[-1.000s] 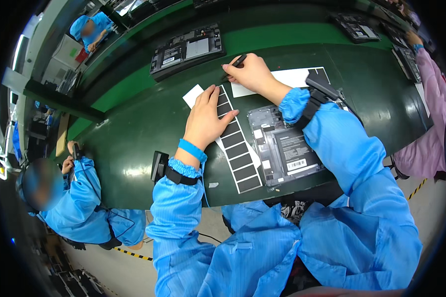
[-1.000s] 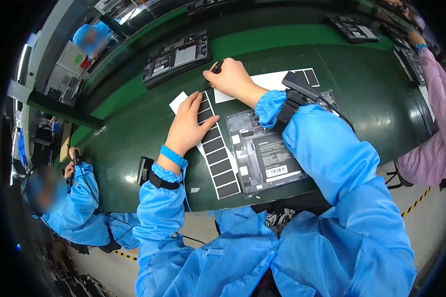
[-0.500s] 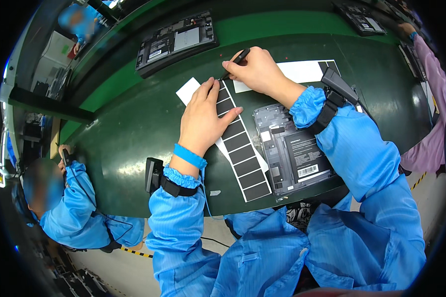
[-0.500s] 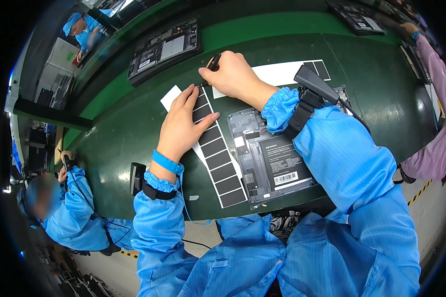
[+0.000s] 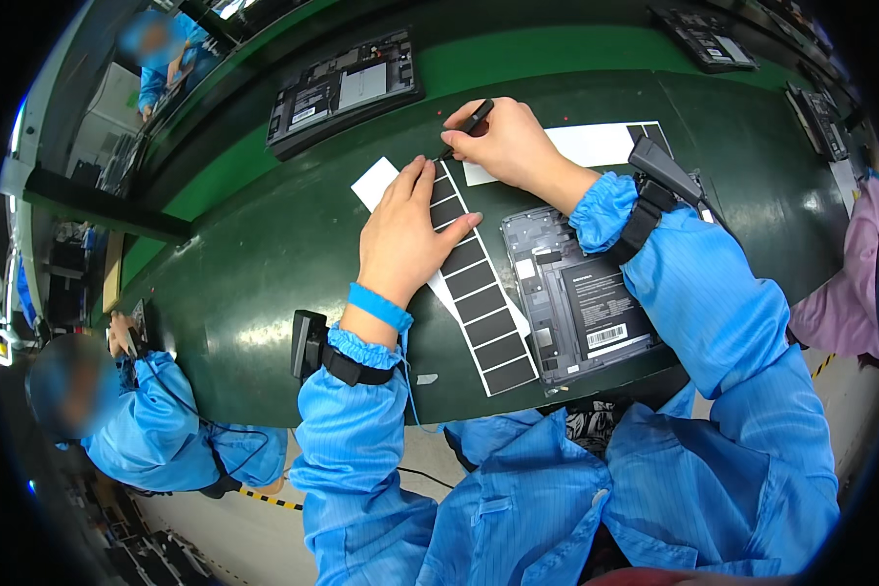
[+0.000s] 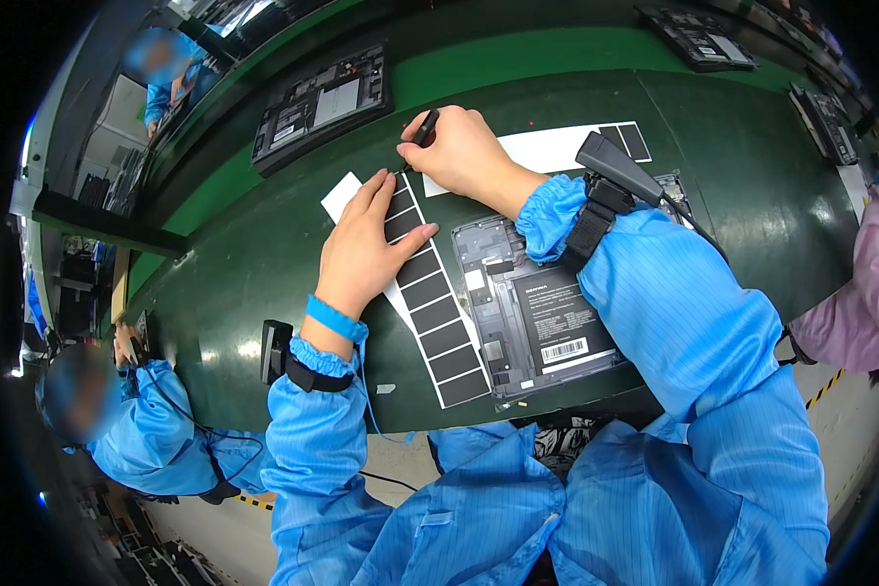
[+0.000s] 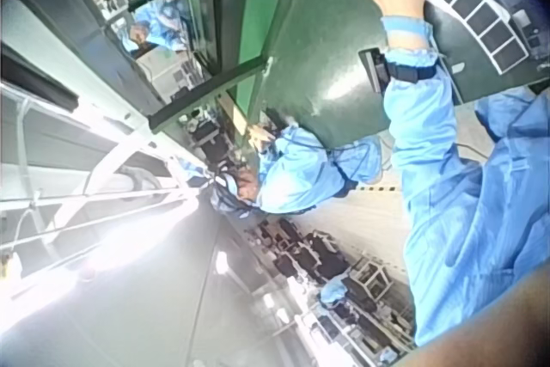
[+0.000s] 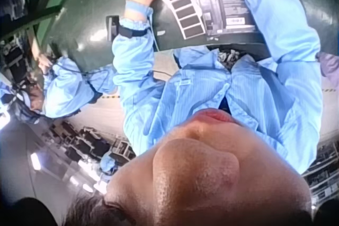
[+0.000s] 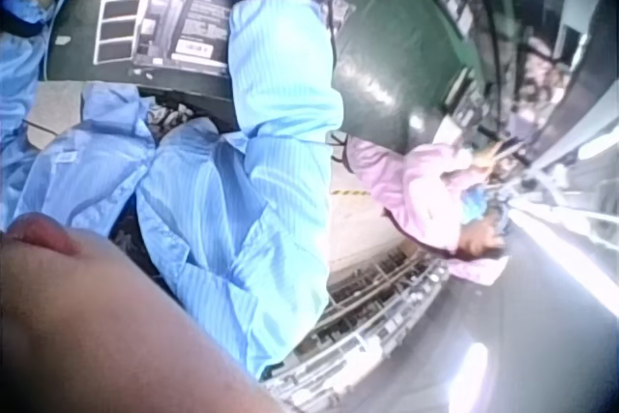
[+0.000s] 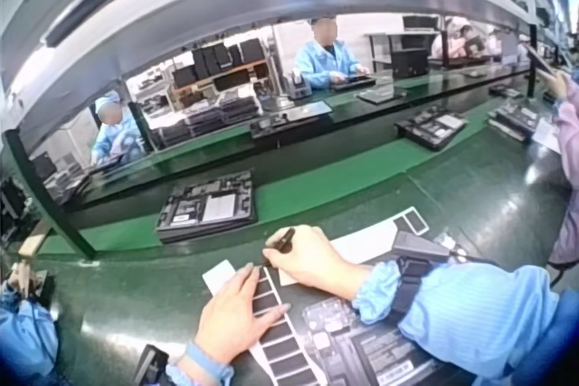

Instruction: The worker is assembling internal laptop components, using tweezers to place small parts and applying adhesive strips on a factory production line.

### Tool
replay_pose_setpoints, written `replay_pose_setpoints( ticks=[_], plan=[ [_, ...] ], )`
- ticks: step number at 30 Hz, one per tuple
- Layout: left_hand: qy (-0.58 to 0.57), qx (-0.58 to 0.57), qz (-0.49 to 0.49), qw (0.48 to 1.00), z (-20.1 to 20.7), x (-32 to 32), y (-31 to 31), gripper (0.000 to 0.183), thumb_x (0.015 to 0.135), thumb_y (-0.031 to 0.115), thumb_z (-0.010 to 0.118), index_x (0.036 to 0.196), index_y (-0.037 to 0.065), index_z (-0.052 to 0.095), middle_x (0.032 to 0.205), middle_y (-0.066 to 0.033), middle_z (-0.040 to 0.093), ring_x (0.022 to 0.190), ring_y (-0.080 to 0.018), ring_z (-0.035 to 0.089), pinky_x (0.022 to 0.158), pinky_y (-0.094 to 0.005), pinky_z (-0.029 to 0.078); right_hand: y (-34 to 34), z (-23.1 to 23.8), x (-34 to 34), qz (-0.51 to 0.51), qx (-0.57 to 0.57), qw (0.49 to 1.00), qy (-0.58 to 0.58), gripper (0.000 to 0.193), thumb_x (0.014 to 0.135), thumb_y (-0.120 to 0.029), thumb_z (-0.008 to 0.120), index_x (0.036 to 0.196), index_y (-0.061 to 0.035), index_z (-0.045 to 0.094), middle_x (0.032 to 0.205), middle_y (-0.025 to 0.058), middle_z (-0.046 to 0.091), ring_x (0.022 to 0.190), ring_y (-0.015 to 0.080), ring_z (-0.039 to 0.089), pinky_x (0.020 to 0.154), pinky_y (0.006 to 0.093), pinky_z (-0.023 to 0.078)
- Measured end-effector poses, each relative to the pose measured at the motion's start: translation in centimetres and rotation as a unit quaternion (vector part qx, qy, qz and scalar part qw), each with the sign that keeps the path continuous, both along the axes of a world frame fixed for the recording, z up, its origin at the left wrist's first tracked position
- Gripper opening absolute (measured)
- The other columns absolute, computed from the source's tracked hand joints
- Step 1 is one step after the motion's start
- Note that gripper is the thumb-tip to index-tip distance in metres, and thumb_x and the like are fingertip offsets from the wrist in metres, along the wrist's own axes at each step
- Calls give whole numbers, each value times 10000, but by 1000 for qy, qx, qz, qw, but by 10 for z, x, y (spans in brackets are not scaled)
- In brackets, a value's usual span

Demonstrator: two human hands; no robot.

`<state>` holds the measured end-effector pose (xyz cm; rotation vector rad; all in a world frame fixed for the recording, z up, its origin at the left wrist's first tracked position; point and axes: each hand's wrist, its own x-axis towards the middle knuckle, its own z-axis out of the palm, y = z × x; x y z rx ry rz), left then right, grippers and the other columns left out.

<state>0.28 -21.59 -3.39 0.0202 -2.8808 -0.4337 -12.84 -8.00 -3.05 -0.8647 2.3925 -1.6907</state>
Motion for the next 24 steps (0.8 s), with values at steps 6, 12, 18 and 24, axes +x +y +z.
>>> replay_pose_setpoints(
  ticks=[6, 12, 18, 24],
  plan=[
    [-11, 0, 17, 1000, 5, 0, 1, 783, 771, 500, 718, 1326, -16, 520, 1400, -148, 498, 1244, -285, 523, 988, -377, 470, 1, 7, 6, 30, 22, 999, 38, 243, 815, -184, 715, 947, 20, 720, 791, 131, 719, 707, 190, 692, 662, 296, 538],
    [-28, -26, 21, 999, 6, 0, 0, 821, 792, 548, 676, 1360, -16, 492, 1441, -140, 462, 1254, -272, 521, 990, -363, 466, 4, 9, 10, 64, 3, 996, 57, 230, 812, -164, 717, 934, 31, 718, 814, 131, 721, 730, 176, 695, 683, 289, 547],
    [22, -39, -33, 998, -6, -4, 1, 753, 800, 483, 701, 1317, -33, 520, 1361, -189, 512, 1225, -339, 514, 1011, -407, 431, 28, 27, 13, 109, -139, 983, -48, 186, 852, -107, 708, 945, 54, 697, 817, 125, 708, 767, 185, 707, 707, 286, 579],
    [124, -46, -15, 991, 2, -2, -3, 421, 846, 300, 688, 1124, -11, 626, 1258, -207, 575, 1149, -387, 542, 981, -435, 426, 155, 74, 25, 32, -193, 977, -84, 225, 868, -165, 715, 967, 35, 691, 830, 107, 700, 763, 169, 707, 644, 246, 563]
  ],
)
